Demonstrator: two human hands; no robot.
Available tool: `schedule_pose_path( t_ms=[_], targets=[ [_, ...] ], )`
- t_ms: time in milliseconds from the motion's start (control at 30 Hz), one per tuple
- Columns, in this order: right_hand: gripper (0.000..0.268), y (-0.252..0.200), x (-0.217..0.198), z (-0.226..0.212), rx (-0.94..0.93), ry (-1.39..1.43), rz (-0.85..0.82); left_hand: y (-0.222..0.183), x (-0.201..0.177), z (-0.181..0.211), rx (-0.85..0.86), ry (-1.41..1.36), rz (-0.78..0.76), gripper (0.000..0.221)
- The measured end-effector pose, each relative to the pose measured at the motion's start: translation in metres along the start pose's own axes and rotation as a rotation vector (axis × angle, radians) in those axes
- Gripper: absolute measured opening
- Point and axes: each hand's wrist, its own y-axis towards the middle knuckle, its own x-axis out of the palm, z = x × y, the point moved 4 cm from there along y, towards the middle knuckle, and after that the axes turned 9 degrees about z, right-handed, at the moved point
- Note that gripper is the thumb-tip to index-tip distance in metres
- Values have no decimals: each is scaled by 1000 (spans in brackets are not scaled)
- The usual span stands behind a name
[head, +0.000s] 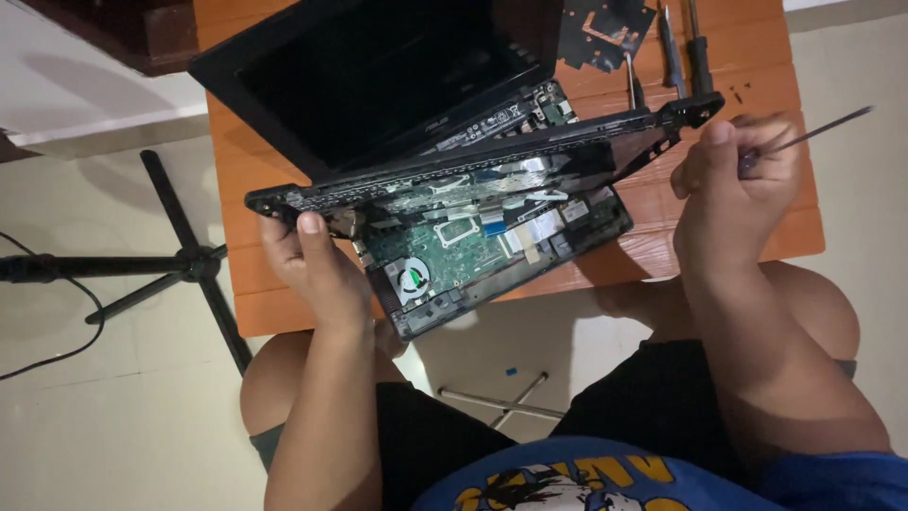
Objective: Removing the top casing of a laptop and disconnecting internal ribbon cables using a small tool.
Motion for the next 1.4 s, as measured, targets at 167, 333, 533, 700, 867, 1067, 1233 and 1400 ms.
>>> schedule_pose_path(
  t_ms=[167,333,533,700,867,1067,1233,1400],
  targets=[
    [24,-2,9,-10,86,20,55,-2,-8,-14,-45,31,57,36],
    [25,6,2,-1,167,88,62,-3,-13,-16,-10,105,81,37],
    [52,9,8,-14,392,163,142,-3,-5,-9,-33,27,39,35],
    [49,8,5,-3,304,82,68,-3,-8,-15,-71,-16,53,32],
    [37,2,22,-13,396,-38,-10,-1,-12,-15,-31,62,90,41],
    [27,-4,17,9,465,-134,-48,-7,-10,-11,-132,-43,142,26],
    [14,-11,11,8,461,-48,80,-6,-19,-24,-112,-108,161,34],
    [33,-3,13,-5,74,39,-169,-4,-20,-20,-119,-262,193,29]
  ],
)
